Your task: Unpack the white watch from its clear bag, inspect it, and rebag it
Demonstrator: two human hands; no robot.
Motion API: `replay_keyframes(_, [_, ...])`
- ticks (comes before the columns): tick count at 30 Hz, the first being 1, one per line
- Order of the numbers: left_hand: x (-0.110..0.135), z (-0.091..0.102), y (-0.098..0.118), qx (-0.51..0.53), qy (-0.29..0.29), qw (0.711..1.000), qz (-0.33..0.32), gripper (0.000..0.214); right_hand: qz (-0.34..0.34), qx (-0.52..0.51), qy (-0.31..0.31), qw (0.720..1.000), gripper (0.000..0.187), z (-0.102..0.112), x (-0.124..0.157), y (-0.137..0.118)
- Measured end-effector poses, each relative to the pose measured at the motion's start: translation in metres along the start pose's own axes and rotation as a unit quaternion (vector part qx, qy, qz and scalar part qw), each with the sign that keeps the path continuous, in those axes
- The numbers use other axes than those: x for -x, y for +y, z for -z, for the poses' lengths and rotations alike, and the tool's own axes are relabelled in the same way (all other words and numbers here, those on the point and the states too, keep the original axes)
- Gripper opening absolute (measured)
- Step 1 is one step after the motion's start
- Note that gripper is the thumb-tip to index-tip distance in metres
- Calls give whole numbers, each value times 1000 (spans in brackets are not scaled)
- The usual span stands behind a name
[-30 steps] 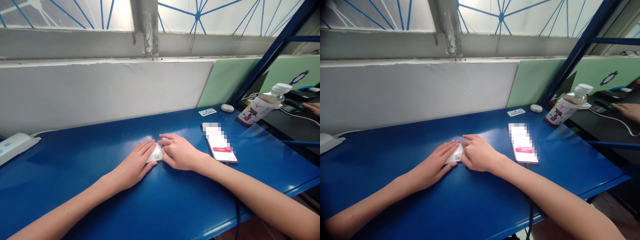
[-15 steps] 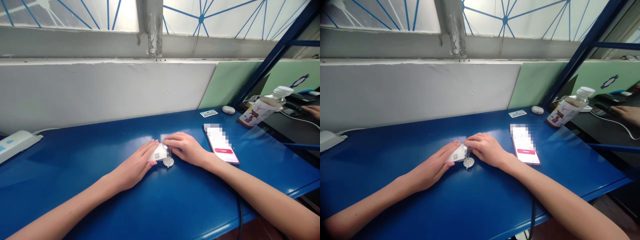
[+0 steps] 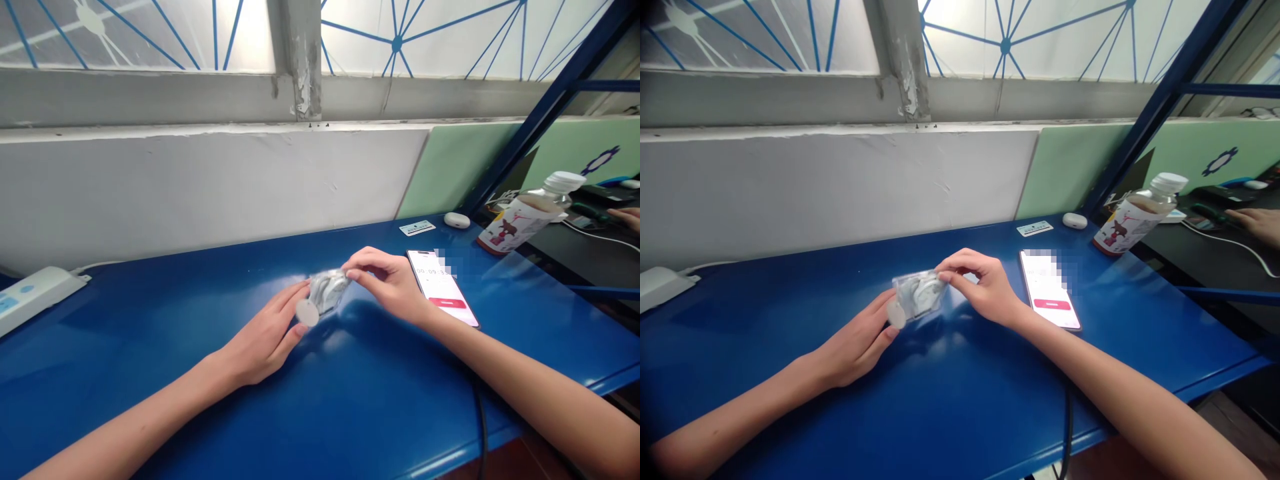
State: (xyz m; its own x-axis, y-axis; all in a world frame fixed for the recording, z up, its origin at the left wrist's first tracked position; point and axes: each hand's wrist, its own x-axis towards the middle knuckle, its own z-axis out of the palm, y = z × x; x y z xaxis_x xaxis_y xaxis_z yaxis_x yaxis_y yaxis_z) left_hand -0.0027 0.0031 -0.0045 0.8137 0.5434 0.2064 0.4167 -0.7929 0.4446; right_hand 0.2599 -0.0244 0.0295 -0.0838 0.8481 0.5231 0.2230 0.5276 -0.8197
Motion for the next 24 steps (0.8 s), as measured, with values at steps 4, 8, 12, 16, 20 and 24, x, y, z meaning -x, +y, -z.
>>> replay_keyframes(4, [2,0,3,-8,7,999,31,64,-125,-74,-1,989,14,1,-4,3])
replay_keyframes(8, [3,-3,1,-2,22,998,51,80,-191,-90,-37,977,24,1,-4,13])
replay_keyframes(12, [3,-6,1,4,45,996,74,92,-206,-97,-71,971,28,-1,-1,21])
replay_keyframes(16, [1,-3,6,-14,45,997,60,100,-209,-89,-97,969,29,-4,2,26])
replay_keyframes(20, [2,0,8,-32,25,999,33,106,-194,-70,-108,972,28,-7,5,28])
replay_keyframes(24, [1,0,6,-32,22,999,14,113,-176,-31,-108,978,26,-9,6,26])
